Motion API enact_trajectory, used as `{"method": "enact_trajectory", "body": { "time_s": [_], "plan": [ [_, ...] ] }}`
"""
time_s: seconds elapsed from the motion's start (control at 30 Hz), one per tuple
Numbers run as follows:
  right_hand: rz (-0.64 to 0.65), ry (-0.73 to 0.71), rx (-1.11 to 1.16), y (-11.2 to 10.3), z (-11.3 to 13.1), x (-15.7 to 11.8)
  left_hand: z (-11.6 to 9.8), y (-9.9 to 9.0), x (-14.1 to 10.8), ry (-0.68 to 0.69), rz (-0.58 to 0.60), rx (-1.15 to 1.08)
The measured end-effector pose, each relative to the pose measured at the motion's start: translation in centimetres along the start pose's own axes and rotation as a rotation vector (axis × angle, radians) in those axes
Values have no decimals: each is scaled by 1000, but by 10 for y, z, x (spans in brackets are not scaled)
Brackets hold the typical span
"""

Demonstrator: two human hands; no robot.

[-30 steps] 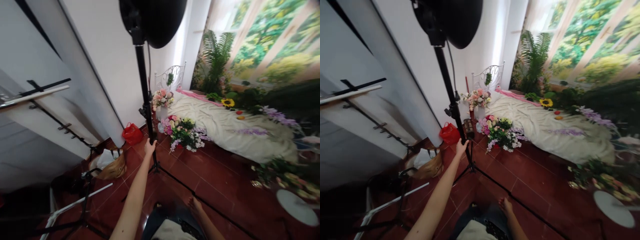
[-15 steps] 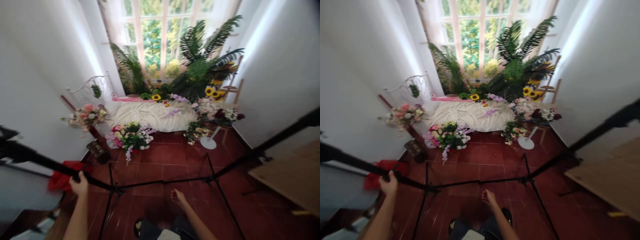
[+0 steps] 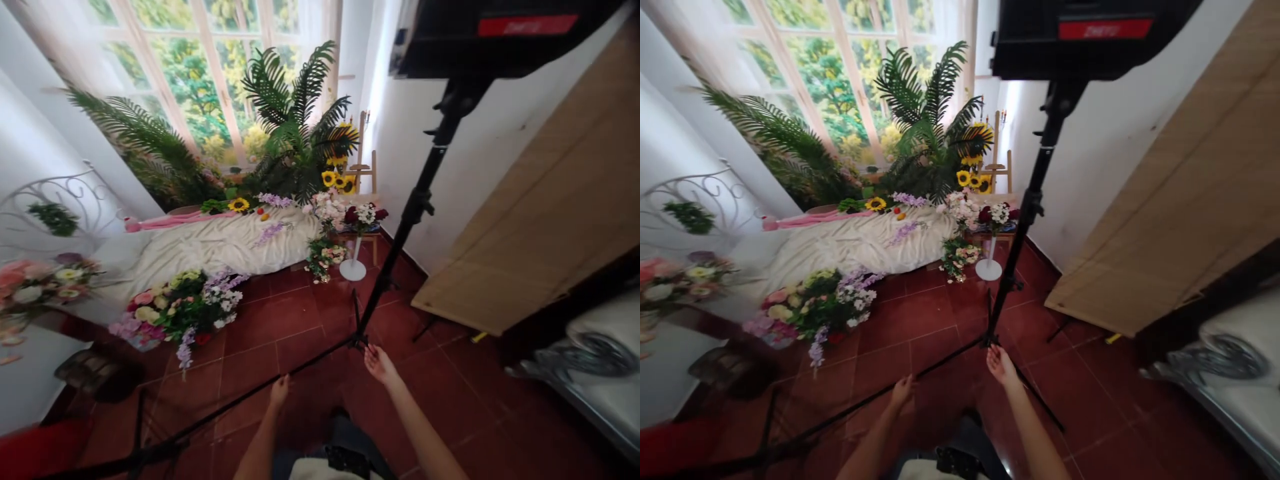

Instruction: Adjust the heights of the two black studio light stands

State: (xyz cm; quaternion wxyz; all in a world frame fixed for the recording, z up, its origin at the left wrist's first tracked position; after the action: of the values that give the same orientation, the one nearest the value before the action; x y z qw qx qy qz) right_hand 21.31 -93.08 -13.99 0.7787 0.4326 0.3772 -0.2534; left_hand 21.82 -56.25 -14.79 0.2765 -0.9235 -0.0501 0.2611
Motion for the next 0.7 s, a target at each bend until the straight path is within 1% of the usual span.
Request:
{"method": "enact_trajectory", "body": {
  "time_s": [0.03,0.07,0.1,0.17,0.23,0.27,0.3,0.33,0.37,0.4,0.43,0.5,0.6,0.7],
  "plan": [
    [30,-9,37,6,20,0,-36,36,10,59,121,-69],
    [68,-16,73,13,39,-1,-75,64,18,119,198,-109],
    [116,-19,111,23,58,-3,-115,87,26,173,258,-131],
    [228,9,196,46,94,-8,-201,121,34,334,349,-153],
    [366,53,263,73,126,-18,-286,141,35,527,377,-160],
    [441,85,282,88,140,-24,-326,148,32,630,369,-157],
    [512,120,289,101,152,-30,-362,153,27,731,350,-174],
    [576,154,290,113,163,-37,-393,158,20,818,331,-207],
    [631,186,287,124,171,-43,-419,163,13,885,328,-236],
    [676,211,284,133,178,-50,-440,169,6,933,330,-258],
    [712,227,283,140,183,-55,-456,175,-1,966,335,-268],
    [754,235,285,149,191,-64,-475,187,-12,981,344,-258],
    [786,204,308,155,199,-72,-482,196,-20,947,324,-264],
    [818,151,354,158,207,-76,-481,197,-21,909,290,-329]
  ]
}}
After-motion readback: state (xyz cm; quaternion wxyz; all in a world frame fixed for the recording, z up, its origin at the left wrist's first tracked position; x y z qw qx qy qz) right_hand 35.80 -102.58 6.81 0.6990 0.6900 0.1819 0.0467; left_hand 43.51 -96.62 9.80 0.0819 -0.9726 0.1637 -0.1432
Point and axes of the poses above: each hand's wrist, its own x-axis towards the middle knuckle, its own y-axis out of the palm, z = x × y, the point moved 8 cm from there along x, towards the middle knuckle, and after that the axes turned 5 degrees about x, right-handed, at the moved point
